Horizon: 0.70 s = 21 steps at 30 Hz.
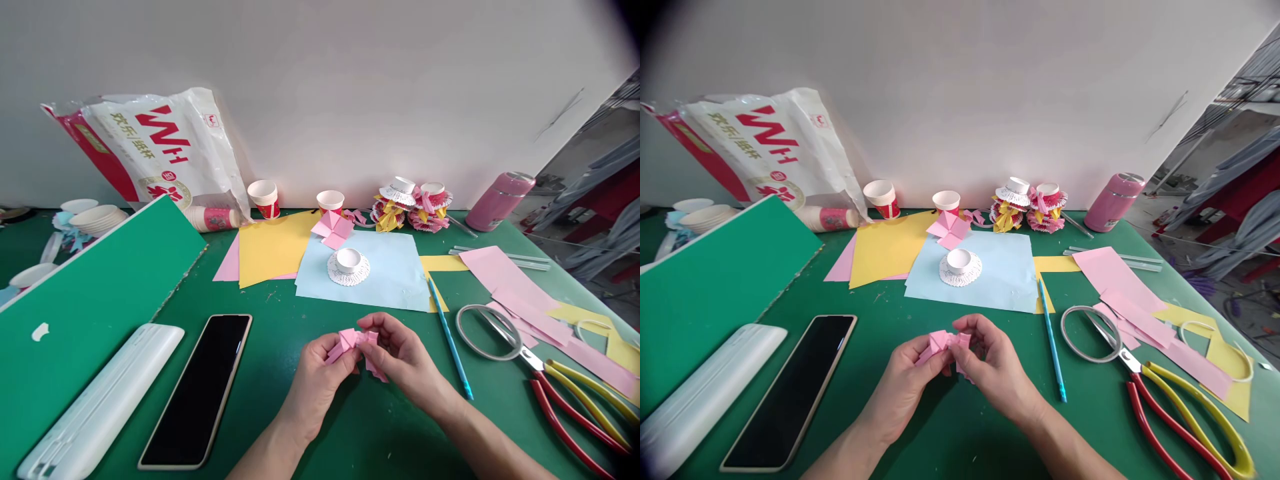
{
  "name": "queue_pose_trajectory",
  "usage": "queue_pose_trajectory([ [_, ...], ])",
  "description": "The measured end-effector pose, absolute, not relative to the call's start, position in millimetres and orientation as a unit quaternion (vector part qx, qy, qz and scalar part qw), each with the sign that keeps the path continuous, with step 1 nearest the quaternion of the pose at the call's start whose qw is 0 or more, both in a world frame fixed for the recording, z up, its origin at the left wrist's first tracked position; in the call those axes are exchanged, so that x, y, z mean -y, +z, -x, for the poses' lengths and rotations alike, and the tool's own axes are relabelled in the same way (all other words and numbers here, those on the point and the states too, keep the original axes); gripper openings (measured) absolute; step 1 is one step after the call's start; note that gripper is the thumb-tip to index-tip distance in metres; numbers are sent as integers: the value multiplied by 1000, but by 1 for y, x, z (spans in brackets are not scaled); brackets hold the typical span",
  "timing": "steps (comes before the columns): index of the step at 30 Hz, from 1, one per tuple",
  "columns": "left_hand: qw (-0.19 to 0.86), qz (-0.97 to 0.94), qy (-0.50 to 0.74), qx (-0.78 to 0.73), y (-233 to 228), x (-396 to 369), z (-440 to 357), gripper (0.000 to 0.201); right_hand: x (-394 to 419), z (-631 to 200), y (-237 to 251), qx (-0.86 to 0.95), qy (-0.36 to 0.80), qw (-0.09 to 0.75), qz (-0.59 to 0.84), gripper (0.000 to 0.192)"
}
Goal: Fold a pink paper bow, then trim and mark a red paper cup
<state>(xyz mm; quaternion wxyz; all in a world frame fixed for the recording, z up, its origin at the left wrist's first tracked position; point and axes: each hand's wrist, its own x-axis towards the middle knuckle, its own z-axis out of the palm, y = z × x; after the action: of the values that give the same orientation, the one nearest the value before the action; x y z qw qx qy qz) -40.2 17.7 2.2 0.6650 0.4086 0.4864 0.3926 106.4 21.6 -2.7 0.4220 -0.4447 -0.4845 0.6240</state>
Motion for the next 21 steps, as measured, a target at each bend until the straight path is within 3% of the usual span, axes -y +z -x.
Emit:
queue_pose_trajectory([
  [21,714,-403,381,-428,-2,-22,48,14,-22,-110,3,544,602,359,462,20],
])
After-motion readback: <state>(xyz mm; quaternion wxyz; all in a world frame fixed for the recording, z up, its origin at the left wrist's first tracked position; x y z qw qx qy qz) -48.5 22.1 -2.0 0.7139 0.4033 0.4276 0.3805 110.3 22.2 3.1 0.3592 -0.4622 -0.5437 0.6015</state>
